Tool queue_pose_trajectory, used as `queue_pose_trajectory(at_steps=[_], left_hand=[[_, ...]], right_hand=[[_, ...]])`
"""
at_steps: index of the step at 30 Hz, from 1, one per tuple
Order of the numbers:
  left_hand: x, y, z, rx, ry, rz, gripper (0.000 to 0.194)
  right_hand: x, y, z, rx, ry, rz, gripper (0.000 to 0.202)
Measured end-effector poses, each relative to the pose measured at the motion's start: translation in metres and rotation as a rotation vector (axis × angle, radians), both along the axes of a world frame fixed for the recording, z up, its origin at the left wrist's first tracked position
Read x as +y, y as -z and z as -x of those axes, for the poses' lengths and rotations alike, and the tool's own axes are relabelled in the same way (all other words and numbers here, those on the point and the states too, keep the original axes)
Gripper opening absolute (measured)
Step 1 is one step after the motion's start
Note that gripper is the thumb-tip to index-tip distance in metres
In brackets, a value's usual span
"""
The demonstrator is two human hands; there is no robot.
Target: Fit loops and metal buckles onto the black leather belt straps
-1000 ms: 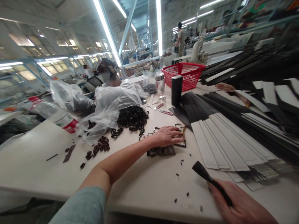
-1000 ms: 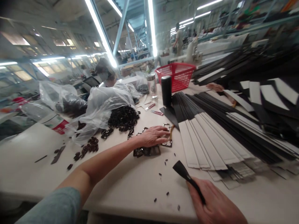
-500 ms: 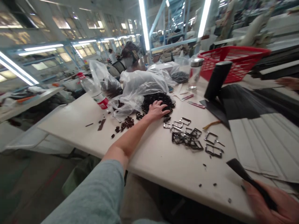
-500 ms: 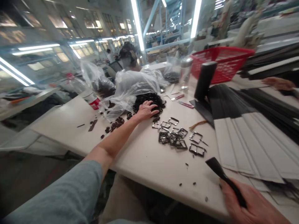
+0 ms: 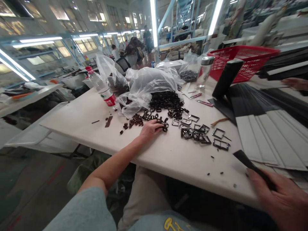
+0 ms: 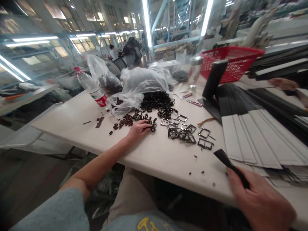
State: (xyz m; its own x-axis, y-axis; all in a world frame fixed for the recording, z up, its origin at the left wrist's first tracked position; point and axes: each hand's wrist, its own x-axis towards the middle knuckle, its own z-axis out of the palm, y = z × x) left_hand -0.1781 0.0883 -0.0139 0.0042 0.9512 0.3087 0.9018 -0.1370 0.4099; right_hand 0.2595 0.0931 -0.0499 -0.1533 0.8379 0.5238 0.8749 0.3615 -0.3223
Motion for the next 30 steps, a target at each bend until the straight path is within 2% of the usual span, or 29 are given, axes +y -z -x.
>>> queue_pose_trajectory(at_steps=[3,7,9,12,14,19,27,29,30], left_hand=[[-0.001,-0.002,0.005,-0.011,-0.050,-0.018,0.016],[-0.001,-0.017,0.006,-0.038,-0.085,-0.036,0.010],[-0.002,-0.026,0.006,-0.221,-0.142,-0.076,0.006],[-0.001,-0.035,0.006,-0.759,-0.250,-0.096,0.006],[0.001,-0.037,0.004,-0.997,-0.288,-0.074,0.011],[0.003,-0.034,-0.006,-1.306,-0.288,0.031,0.021],[-0.025,-0.040,-0.040,-1.680,-0.219,0.184,0.008],[-0.030,-0.038,-0.048,-1.718,-0.195,0.220,0.012],[-0.031,-0.036,-0.051,-1.676,-0.194,0.224,0.016]], right_hand=[[-0.003,-0.014,0.007,-0.078,0.067,0.021,0.034],[-0.011,-0.023,0.003,-0.026,0.057,0.025,0.029],[-0.019,-0.027,-0.001,-0.013,0.063,0.043,0.026],[-0.031,-0.036,0.002,-0.007,0.057,0.065,0.025],[-0.037,-0.044,0.012,-0.008,0.011,0.033,0.028],[-0.039,-0.058,0.052,0.034,-0.170,-0.057,0.034],[-0.042,-0.074,0.100,0.073,-0.329,-0.042,0.028],[-0.042,-0.081,0.111,0.077,-0.340,-0.070,0.026],[-0.041,-0.083,0.116,0.081,-0.337,-0.085,0.025]])
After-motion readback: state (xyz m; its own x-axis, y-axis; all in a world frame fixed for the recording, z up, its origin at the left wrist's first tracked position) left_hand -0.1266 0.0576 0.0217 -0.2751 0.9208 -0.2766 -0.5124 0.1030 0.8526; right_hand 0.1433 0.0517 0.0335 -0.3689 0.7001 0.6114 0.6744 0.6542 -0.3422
